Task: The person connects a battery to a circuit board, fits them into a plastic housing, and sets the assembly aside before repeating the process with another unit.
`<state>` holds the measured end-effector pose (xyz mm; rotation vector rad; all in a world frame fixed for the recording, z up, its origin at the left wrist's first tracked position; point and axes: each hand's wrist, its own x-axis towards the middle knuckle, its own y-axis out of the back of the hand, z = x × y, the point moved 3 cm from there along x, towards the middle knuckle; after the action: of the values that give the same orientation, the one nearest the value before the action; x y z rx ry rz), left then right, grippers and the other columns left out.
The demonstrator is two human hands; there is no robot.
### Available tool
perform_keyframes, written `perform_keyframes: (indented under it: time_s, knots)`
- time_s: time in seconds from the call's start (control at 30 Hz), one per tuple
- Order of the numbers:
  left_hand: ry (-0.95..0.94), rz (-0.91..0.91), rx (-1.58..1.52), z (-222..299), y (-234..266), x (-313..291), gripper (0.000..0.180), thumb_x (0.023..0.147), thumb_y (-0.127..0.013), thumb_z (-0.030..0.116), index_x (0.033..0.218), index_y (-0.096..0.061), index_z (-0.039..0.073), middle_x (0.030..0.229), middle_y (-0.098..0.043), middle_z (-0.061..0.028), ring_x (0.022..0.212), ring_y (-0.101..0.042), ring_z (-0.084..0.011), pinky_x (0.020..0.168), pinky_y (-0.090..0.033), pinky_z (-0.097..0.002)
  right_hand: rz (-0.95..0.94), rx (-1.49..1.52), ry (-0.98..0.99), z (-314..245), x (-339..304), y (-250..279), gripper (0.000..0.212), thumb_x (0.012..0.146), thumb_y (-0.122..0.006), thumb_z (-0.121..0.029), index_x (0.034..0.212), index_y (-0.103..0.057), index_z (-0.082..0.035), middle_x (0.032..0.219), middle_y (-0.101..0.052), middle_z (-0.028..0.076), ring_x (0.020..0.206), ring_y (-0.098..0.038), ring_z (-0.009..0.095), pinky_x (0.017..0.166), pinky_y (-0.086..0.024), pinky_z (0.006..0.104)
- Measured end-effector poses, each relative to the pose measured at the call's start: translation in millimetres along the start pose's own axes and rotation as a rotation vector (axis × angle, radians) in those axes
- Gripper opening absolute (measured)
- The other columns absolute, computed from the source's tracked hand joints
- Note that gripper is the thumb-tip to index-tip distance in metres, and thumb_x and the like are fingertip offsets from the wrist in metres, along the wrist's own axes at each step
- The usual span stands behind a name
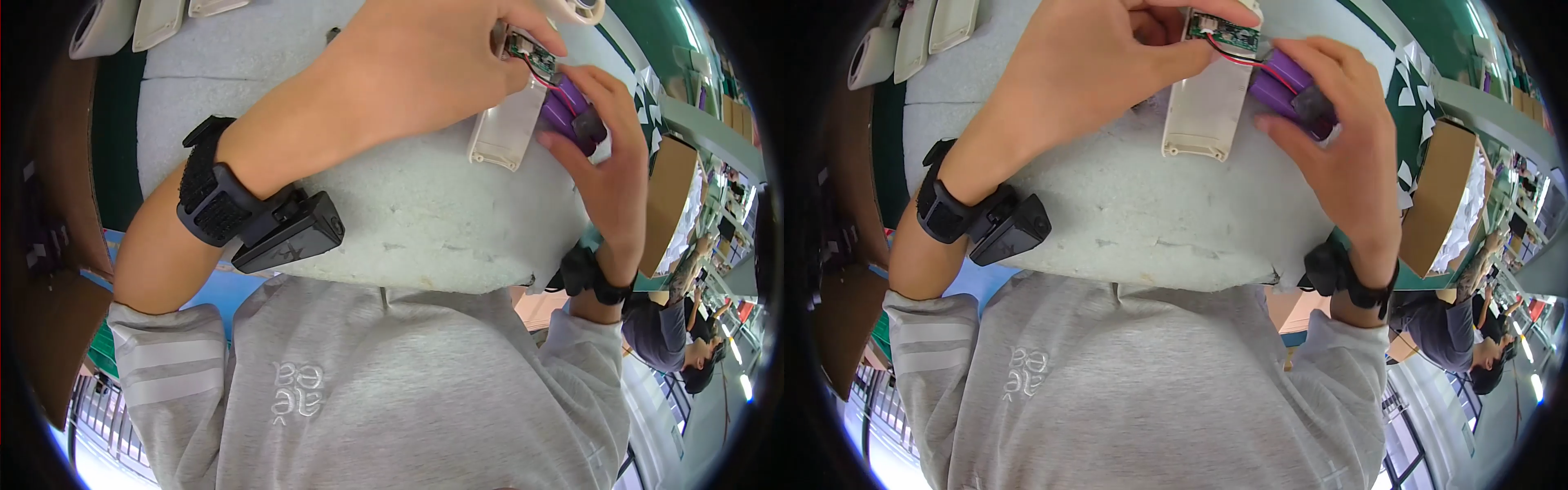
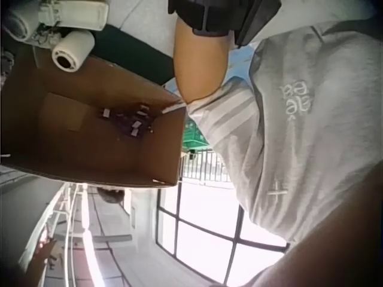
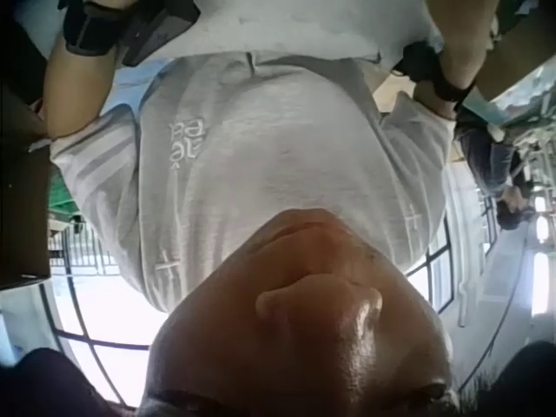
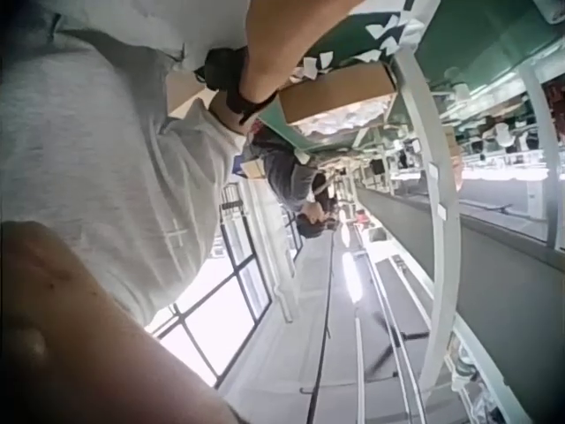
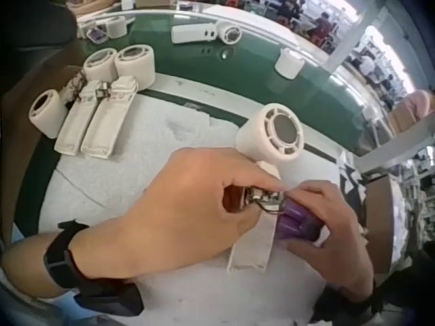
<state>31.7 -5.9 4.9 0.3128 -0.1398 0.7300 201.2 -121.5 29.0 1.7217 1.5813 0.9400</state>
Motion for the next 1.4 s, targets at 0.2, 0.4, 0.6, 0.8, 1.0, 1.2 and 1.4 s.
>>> perform_keyframes:
  time_s: [0.2, 0.4, 0.6, 0.8, 1.0, 1.2, 1.4]
  knots:
    - [-0.015, 0.027, -0.022, 7, -4, 4, 0.024, 0.073, -0.067, -0.002, 0.097, -0.07, 0.001, 0.081, -0.065, -0.0144, 0.066, -0.061, -0.0225, 0.061, -0.049, -0.0292, -0.104, 0.193, -0.023, 14, -5, 5, 0.057, 0.067, -0.074, 0.005, 0.121, -0.059, -0.002, 0.099, -0.065, 0.008, 0.082, -0.06, 0.015, 0.073, -0.048, 0.0249]
    - [-0.026, -0.013, -0.01, 10, -4, 4, 0.024, 0.073, -0.066, -0.002, 0.096, -0.07, 0.001, 0.081, -0.065, -0.0138, 0.065, -0.06, -0.0225, 0.061, -0.049, -0.0291, -0.303, 0.61, -0.219, 3, -16, 8, 0.06, 0.077, -0.07, -0.005, 0.133, -0.049, -0.001, 0.088, -0.065, 0.013, 0.062, -0.06, 0.015, 0.063, -0.049, 0.0241]
    - [0.015, -0.086, 0.061, 15, 2, 4, 0.023, 0.073, -0.067, -0.002, 0.095, -0.07, 0.001, 0.081, -0.065, -0.0139, 0.065, -0.061, -0.0245, 0.059, -0.048, -0.0309, -0.382, 1.259, -0.51, -21, -16, -6, 0.075, 0.088, -0.056, -0.014, 0.147, -0.013, 0.001, 0.087, -0.062, 0.023, 0.05, -0.064, 0.023, 0.04, -0.048, 0.0255]
    - [-0.088, -0.099, 0.123, 15, 5, 4, 0.021, 0.074, -0.071, 0.003, 0.095, -0.07, 0.002, 0.081, -0.065, -0.0144, 0.067, -0.062, -0.028, 0.058, -0.048, -0.0338, -0.382, 1.593, -0.392, -15, -23, -13, 0.094, 0.083, -0.058, -0.003, 0.15, 0.008, -0.004, 0.101, -0.053, 0.028, 0.059, -0.069, 0.033, 0.041, -0.055, 0.0295]
    - [-0.108, -0.106, 0.208, 15, 4, 5, 0.018, 0.075, -0.074, 0.009, 0.091, -0.07, 0.003, 0.078, -0.064, -0.0132, 0.065, -0.061, -0.0305, 0.057, -0.048, -0.0352, -0.335, 1.771, -0.254, -21, -25, -20, 0.111, 0.065, -0.06, 0.015, 0.15, 0.008, -0.011, 0.107, -0.045, 0.022, 0.082, -0.068, 0.044, 0.052, -0.062, 0.0339]
    - [0.024, -0.154, 0.181, 23, 0, 14, 0.015, 0.077, -0.073, 0.011, 0.09, -0.07, 0.004, 0.075, -0.063, -0.0122, 0.064, -0.061, -0.0304, 0.056, -0.047, -0.0352, -0.419, 1.455, -0.014, -3, -26, -19, 0.096, 0.06, -0.067, 0.009, 0.142, -0.02, -0.006, 0.115, -0.045, 0.019, 0.097, -0.064, 0.044, 0.056, -0.062, 0.0351]
    - [-0.025, -0.172, 0.228, 21, 0, 9, 0.011, 0.079, -0.07, 0.012, 0.088, -0.069, 0.006, 0.074, -0.063, -0.0119, 0.064, -0.061, -0.0296, 0.058, -0.046, -0.036, -0.204, 0.627, 0.17, -12, -18, 0, 0.083, 0.048, -0.077, -0.001, 0.124, -0.044, -0.003, 0.125, -0.049, 0.023, 0.109, -0.058, 0.038, 0.084, -0.05, 0.042]
